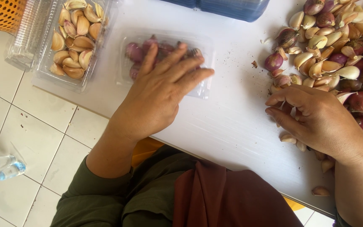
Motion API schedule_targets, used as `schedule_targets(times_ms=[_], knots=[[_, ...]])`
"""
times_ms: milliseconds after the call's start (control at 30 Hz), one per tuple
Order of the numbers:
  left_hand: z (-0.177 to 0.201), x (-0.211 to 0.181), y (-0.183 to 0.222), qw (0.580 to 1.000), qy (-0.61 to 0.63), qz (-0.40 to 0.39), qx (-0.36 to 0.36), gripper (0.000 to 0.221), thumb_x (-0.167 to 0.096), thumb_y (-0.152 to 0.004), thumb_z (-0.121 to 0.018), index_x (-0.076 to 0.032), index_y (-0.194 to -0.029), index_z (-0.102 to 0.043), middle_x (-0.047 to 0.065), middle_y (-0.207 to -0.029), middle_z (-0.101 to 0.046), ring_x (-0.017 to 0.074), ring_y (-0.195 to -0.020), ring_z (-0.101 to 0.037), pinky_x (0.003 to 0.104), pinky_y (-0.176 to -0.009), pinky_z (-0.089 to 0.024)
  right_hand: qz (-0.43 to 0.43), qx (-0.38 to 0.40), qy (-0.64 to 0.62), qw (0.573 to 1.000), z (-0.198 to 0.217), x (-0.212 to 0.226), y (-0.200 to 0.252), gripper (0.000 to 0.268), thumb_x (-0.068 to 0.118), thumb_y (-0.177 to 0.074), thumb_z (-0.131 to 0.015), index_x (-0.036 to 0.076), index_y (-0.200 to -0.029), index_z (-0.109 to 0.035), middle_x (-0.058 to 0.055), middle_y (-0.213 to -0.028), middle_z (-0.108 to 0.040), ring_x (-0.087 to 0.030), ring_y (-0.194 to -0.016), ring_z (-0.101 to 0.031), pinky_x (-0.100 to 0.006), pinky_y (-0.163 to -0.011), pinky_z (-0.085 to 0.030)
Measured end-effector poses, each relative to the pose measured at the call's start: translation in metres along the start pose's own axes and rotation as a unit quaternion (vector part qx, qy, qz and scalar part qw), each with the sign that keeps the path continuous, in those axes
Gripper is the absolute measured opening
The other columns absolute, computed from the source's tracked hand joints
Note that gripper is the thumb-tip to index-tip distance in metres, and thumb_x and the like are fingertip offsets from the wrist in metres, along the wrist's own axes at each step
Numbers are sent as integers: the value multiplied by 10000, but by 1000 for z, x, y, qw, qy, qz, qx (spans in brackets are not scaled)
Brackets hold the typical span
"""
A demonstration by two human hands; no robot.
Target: The person picks up shallots from a pile and places them into a clear plastic container, then closes the lid and sets the container aside.
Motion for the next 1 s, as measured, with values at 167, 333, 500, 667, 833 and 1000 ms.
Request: schedule_targets(times_ms=[167, 333, 500, 667, 833, 1000], knots=[[12, -19, -7, 999, -7, -22, -43, 759, -388, -769, -725, -209, -1482, -535, 66, -1320, -546, 339, -1323, -436, 746, -1151, -201, -11, 4, 2, 1000, 0, -3, 0, 153, 165, -896, -762, 134, -1035, -707, -27, -645, -719, -143, -508, -741, -279, -561, -544], [12, -22, -11, 987, -111, 29, -109, 849, -576, -683, -942, -212, -1373, -605, 38, -1059, -518, 276, -1011, -480, 541, -1065, -347, 1, 3, -1, 1000, -1, -3, 0, 158, 164, -894, -766, 119, -1032, -704, -25, -630, -716, -137, -496, -742, -274, -548, -547], [23, -29, -7, 992, -78, -43, -85, 364, 6, -677, -660, -82, -1027, -619, 82, -950, -472, 294, -924, -454, 445, -943, -437, -18, 14, -2, 1000, 0, -4, -1, 127, 171, -909, -748, 136, -1020, -696, -29, -631, -718, -142, -466, -752, -273, -538, -548], [17, -18, 1, 998, -48, -45, -17, 312, -158, -701, -737, -109, -995, -643, 68, -971, -499, 303, -975, -473, 456, -939, -440, -15, 11, 7, 1000, -1, -4, -1, 127, 181, -909, -750, 137, -1017, -702, -20, -625, -718, -139, -497, -742, -279, -559, -546], [10, -12, -6, 993, -94, -8, -71, 697, -576, -794, -871, -171, -1308, -634, 43, -946, -522, 276, -947, -479, 425, -863, -415, -1, 4, 18, 1000, -1, -5, -1, 169, 173, -894, -769, 117, -1042, -712, -38, -697, -727, -159, -584, -735, -302, -603, -551], [4, -2, -14, 984, -145, 44, -95, 363, -477, -760, -879, -183, -868, -696, 35, -953, -499, 277, -956, -467, 438, -829, -424, 13, -7, 0, 1000, -1, -3, 0, 168, 126, -893, -761, 107, -1048, -701, -18, -679, -745, -139, -547, -734, -281, -590, -546]])
Point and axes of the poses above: each hand's wrist, its own y-axis away from the middle knuckle, its own z-axis out of the back of the hand, x = y × z, the point moved 10 cm from there along -y, towards the middle knuckle
